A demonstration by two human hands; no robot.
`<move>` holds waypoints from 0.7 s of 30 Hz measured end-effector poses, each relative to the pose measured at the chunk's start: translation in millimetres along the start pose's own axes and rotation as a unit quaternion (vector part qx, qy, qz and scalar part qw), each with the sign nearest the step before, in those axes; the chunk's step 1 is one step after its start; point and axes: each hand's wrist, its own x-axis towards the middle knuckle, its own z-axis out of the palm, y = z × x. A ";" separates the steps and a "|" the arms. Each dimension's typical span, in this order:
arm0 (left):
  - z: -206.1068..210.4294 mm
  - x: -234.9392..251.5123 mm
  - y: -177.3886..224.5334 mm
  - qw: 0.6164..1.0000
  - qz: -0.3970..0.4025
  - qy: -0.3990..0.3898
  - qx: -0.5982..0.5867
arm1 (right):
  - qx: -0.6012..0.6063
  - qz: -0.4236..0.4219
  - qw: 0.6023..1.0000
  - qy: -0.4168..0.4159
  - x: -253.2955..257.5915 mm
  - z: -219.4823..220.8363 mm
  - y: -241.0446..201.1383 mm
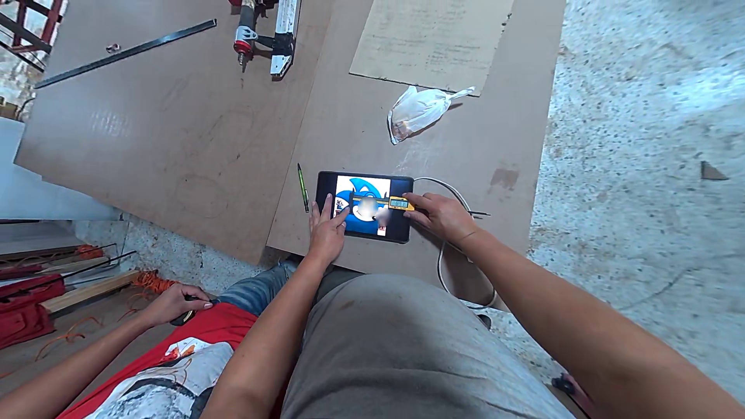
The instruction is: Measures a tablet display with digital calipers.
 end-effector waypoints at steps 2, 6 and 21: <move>-0.4 0.1 0.1 1.000 0.001 -0.001 -0.005 | 0.003 0.001 1.000 0.000 0.3 -1.3 -1.1; -3.4 -1.0 1.0 1.000 0.000 -0.001 -0.005 | -0.001 -0.001 1.000 -0.005 1.4 -1.1 -1.1; -18.2 -15.8 -2.9 0.987 -0.050 0.130 -0.081 | 0.051 0.000 0.998 -0.043 -6.6 4.6 5.3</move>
